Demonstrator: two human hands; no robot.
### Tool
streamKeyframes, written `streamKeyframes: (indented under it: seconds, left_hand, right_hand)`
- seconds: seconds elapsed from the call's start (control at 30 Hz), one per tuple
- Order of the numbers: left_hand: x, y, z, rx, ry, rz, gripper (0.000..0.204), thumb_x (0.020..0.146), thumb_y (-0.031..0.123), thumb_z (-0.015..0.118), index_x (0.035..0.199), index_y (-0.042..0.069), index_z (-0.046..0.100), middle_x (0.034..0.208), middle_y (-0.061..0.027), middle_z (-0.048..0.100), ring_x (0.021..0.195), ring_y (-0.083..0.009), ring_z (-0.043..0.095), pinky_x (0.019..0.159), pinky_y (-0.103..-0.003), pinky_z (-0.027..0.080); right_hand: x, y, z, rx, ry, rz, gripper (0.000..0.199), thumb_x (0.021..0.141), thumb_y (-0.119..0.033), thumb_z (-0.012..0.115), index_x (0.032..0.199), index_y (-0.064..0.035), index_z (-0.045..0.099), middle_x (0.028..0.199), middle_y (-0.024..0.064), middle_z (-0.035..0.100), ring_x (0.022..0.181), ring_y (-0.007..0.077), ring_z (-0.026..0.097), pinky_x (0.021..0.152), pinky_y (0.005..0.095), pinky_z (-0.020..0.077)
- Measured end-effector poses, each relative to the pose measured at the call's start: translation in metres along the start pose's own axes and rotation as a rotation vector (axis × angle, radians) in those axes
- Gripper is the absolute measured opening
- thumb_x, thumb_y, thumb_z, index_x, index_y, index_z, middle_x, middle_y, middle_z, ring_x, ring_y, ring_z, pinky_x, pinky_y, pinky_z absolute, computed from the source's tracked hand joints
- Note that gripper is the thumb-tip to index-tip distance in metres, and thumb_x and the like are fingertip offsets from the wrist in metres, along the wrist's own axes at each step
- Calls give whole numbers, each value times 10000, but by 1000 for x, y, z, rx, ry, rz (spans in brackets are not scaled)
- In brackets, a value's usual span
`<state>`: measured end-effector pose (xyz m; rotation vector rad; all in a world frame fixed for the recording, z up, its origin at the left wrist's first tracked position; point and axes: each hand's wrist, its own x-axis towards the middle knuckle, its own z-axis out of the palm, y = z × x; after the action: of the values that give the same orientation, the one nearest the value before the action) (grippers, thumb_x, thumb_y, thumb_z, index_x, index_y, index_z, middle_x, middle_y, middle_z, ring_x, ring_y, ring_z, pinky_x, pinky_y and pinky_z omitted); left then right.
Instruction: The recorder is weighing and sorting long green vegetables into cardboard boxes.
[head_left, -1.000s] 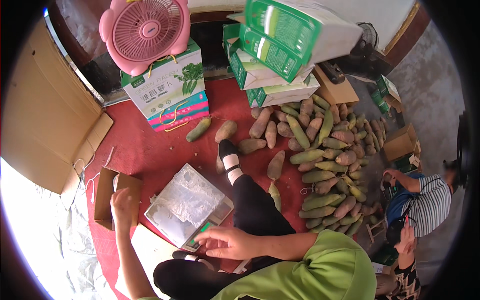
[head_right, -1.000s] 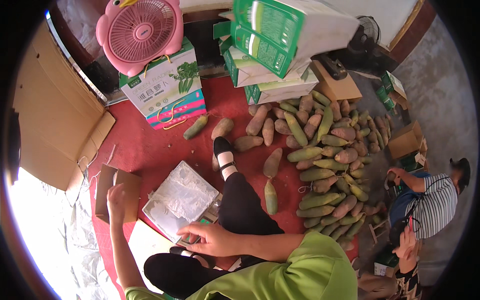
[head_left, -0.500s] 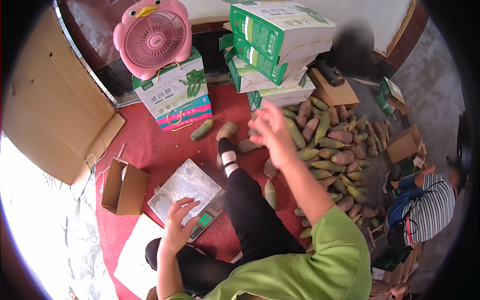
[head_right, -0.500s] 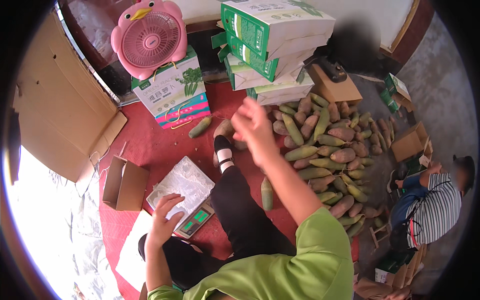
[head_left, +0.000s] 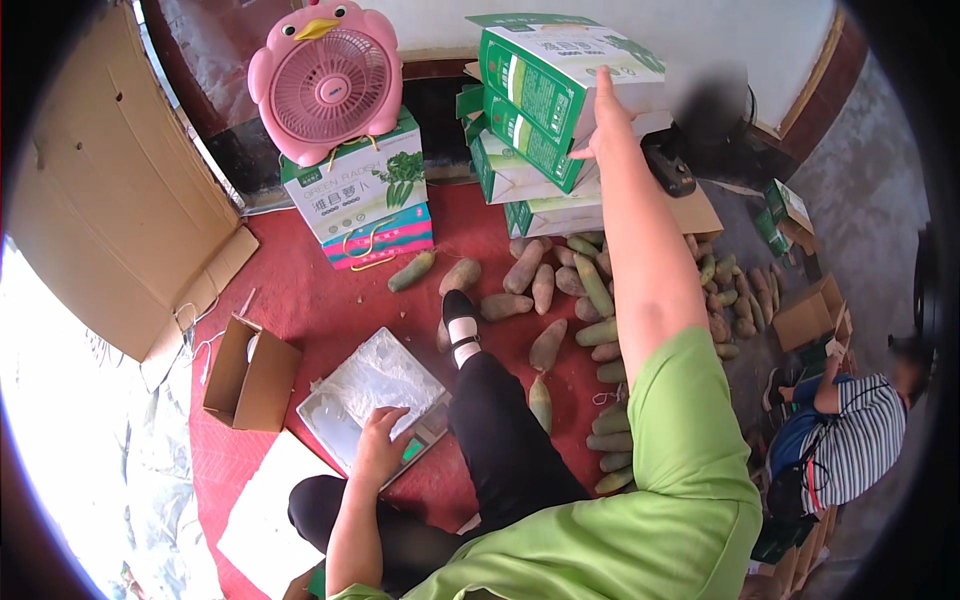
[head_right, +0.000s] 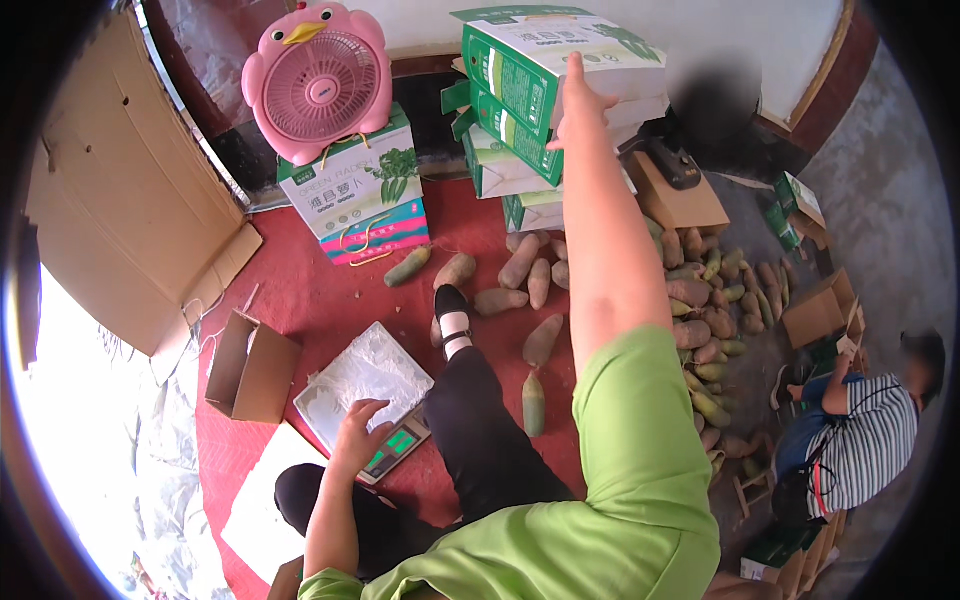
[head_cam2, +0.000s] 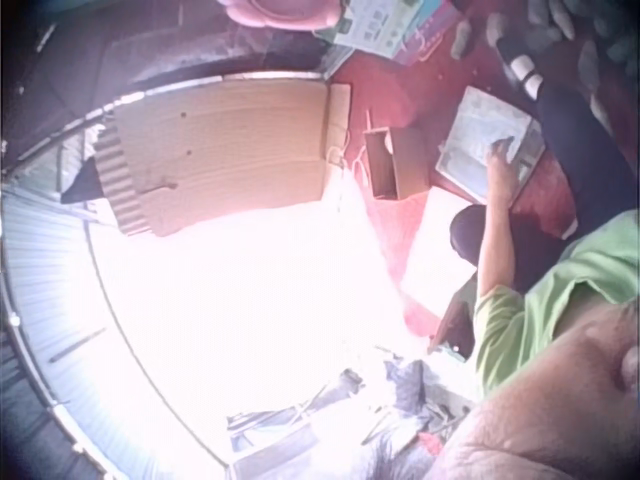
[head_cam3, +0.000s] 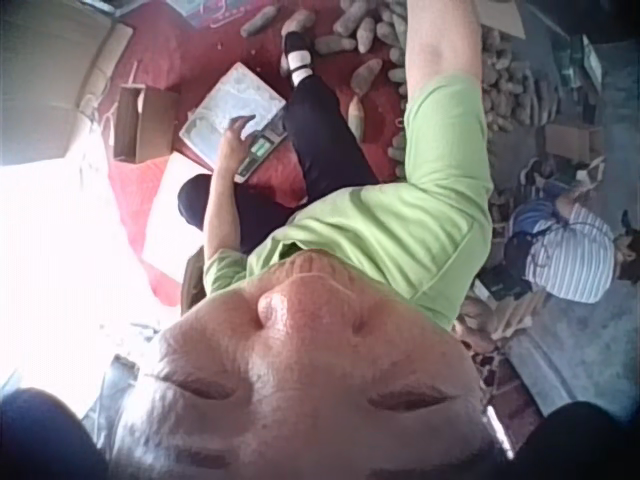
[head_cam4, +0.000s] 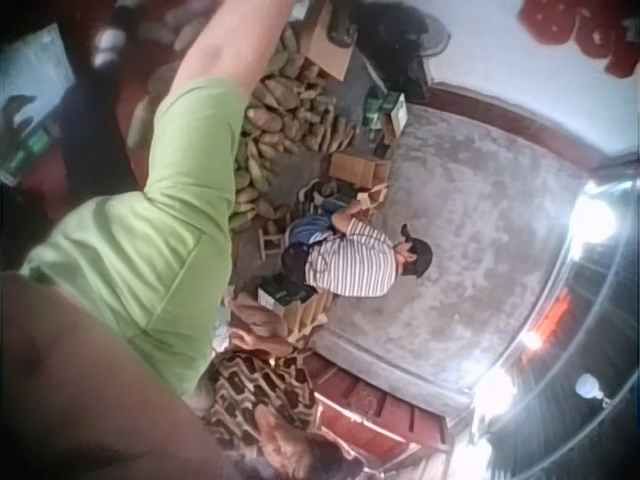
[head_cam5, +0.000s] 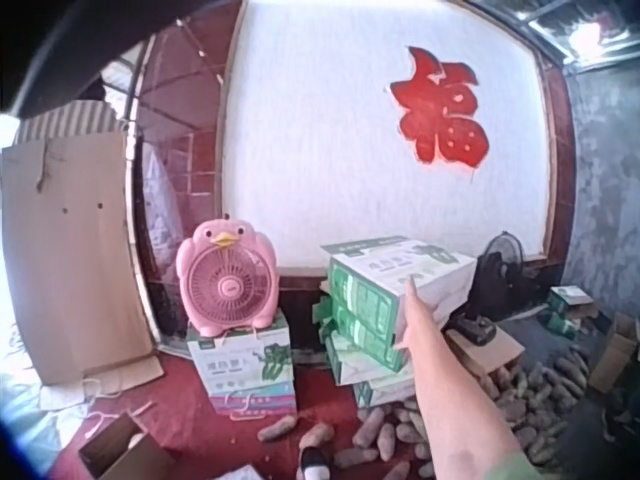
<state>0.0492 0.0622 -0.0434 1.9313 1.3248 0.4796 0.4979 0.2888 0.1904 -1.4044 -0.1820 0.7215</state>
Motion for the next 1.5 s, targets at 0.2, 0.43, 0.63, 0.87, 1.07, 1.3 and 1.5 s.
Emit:
streamKeyframes:
  seconds: [0.2, 0.43, 0.63, 0.87, 1.07, 1.3, 1.5]
  left_hand:
    - [6, 1, 0, -14, -42, -18, 391, 807, 136, 714, 1184, 72, 637, 1195, -174, 582, 1123, -353, 565, 953, -394, 457]
    - [10, 6, -3, -60, -79, -23, 390, 819, 127, 698, 1200, 78, 627, 1205, -172, 572, 1112, -356, 571, 940, -395, 463]
    - [9, 8, -3, -70, -84, -18, 389, 809, 121, 686, 1190, 68, 624, 1204, -188, 569, 1094, -386, 566, 933, -420, 468]
    - [3, 5, -5, -35, -73, -8, 384, 816, 131, 683, 1192, 80, 624, 1218, -187, 563, 1092, -388, 568, 928, -417, 473]
    - [-1, -1, -6, -51, 16, 4, 385, 803, 113, 696, 1179, 69, 630, 1192, -190, 575, 1087, -385, 573, 927, -408, 473]
    - [-11, -9, -24, -102, 190, -18, 403, 794, 58, 701, 1189, 69, 623, 1162, -166, 591, 1071, -341, 591, 887, -380, 491]
    - [-11, -17, -63, -253, 444, 28, 591, 773, -46, 679, 1319, 133, 536, 1198, -76, 563, 1094, -205, 575, 801, -319, 513]
  right_hand:
    - [-1, 11, 12, 55, -78, 133, 1303, 658, -723, 706, 1508, -185, -123, 1579, 144, 3, 1382, 482, 199, 962, 759, 292]
    - [27, 16, 5, 40, -250, 169, 1283, 612, -781, 690, 1532, -171, 35, 1566, 207, 1, 1405, 482, 137, 990, 764, 230]
    - [17, 23, 14, 115, -147, 93, 1074, 612, -682, 762, 1443, -176, 308, 1487, 187, 235, 1297, 416, 325, 917, 659, 375]
    - [27, 33, -15, 272, -265, 116, 702, 617, -552, 805, 1168, -234, 508, 1214, 51, 440, 1017, 217, 436, 655, 368, 391]
    - [-8, 55, -62, 421, -342, 72, 654, 666, -491, 783, 1198, -249, 491, 1225, 20, 369, 988, 219, 458, 628, 348, 397]
    - [-58, 111, -147, 483, -863, -66, 579, 834, -516, 630, 1299, -194, 503, 1278, 60, 509, 1018, 255, 464, 667, 338, 415]
    - [-110, 145, -175, 517, -1196, 135, 692, 816, -570, 624, 1355, -163, 473, 1308, 72, 515, 1042, 265, 472, 700, 352, 409]
